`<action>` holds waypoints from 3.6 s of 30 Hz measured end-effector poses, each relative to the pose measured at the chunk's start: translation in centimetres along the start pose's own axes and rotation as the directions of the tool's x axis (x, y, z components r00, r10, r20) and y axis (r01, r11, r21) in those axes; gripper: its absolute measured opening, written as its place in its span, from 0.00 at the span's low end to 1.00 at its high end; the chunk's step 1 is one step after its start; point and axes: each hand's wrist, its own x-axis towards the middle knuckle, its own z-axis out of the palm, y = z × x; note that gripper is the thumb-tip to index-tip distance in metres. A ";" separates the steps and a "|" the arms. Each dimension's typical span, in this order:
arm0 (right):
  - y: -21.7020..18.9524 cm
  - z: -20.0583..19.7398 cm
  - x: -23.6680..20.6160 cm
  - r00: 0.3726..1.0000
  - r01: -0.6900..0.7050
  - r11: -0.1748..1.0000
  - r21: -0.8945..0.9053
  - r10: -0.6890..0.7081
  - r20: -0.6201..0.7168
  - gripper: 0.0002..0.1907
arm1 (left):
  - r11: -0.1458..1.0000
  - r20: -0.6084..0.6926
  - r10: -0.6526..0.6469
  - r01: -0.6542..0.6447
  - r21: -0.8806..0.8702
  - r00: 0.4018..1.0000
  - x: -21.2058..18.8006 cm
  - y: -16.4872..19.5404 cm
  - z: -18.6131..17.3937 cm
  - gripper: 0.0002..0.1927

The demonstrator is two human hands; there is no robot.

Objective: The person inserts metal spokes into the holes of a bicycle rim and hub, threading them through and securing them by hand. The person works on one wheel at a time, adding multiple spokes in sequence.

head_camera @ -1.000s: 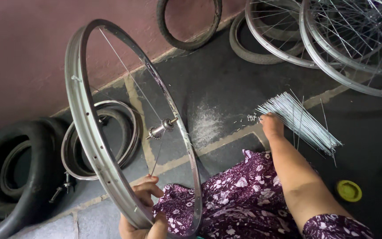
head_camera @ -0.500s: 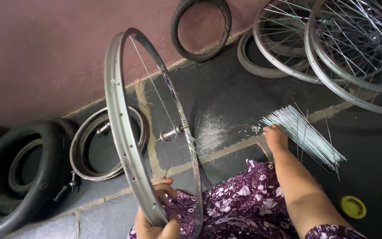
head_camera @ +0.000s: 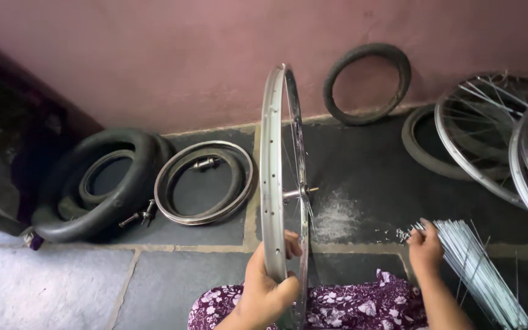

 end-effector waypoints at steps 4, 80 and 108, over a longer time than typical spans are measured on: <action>-5.5 -0.1 -5.5 0.969 -0.012 0.912 0.410 -0.091 0.231 0.12 | 0.998 0.003 0.053 -0.053 -0.018 0.999 -0.9 0.7 -0.8 0.22; -25.3 -7.9 -19.1 0.243 0.918 0.264 0.297 -0.964 0.107 0.12 | 0.993 0.031 -0.026 0.029 -0.117 0.999 -7.8 -1.2 -0.7 0.25; -25.2 -7.9 -20.9 0.291 0.898 0.294 0.328 -0.955 0.059 0.15 | 0.994 0.054 0.100 -0.097 -0.049 0.994 -8.3 -2.3 -0.6 0.22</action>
